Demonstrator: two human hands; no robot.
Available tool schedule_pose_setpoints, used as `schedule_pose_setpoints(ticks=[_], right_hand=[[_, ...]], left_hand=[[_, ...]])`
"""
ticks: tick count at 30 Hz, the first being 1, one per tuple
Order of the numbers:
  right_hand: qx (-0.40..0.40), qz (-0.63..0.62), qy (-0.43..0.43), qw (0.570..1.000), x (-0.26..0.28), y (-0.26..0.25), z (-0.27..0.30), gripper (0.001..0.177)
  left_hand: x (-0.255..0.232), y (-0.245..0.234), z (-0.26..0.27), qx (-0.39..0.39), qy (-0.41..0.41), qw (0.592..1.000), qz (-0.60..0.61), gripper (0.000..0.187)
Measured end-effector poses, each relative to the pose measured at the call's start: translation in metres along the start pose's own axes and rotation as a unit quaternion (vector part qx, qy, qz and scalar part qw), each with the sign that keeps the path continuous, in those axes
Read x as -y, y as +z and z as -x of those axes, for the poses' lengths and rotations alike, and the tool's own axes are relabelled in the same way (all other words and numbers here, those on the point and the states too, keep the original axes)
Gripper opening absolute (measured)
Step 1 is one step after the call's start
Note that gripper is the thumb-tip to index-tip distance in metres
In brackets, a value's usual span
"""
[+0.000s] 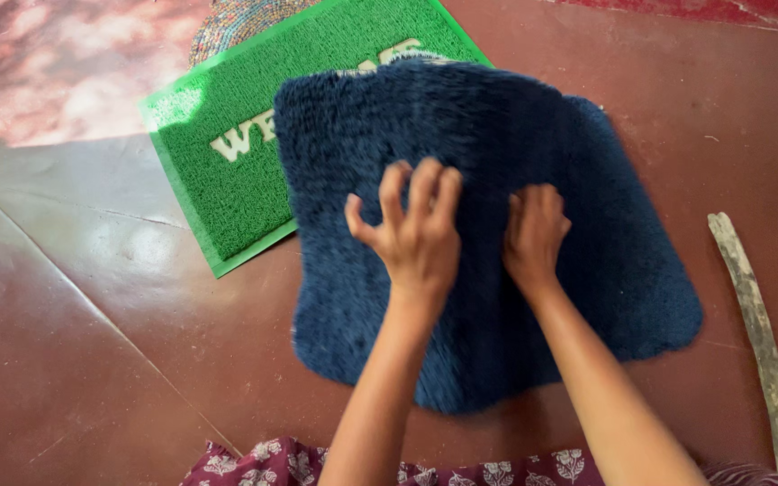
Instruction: The person places a blue mat and a green welcome mat on the floor, moves a circular woven mat aside, and then vigorously scrubs the surface of the welcome mat using a handheld brush.
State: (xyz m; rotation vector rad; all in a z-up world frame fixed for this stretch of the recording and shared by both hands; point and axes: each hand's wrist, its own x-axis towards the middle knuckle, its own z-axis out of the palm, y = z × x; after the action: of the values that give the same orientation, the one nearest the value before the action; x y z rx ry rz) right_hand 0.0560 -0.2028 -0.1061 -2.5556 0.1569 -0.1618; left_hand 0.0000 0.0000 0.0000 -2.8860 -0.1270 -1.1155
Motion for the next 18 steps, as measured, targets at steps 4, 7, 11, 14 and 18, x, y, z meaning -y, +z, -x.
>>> schedule_pose_setpoints(ticks=[4,7,11,14,18], right_hand=[[0.080,0.117,-0.011,0.990,0.055,0.001,0.012,0.048],[0.091,0.176,-0.070,0.978,0.046,0.016,0.045,0.058],[0.030,0.177,-0.114,0.977,0.032,0.028,0.048,0.059],[0.019,0.190,-0.119,0.974,0.031,0.028,0.045,0.058],[0.012,0.183,-0.111,0.977,0.031,0.030,0.049,0.052]], left_hand=[[0.032,0.018,-0.011,0.118,-0.067,0.989,0.057,0.050],[0.048,0.036,0.041,0.182,-0.068,0.972,0.135,0.057],[0.054,0.063,0.078,0.242,-0.075,0.959,0.127,0.058],[0.052,0.068,0.078,0.251,-0.082,0.956,0.126,0.058],[0.053,0.068,0.081,0.250,-0.086,0.955,0.132,0.058]])
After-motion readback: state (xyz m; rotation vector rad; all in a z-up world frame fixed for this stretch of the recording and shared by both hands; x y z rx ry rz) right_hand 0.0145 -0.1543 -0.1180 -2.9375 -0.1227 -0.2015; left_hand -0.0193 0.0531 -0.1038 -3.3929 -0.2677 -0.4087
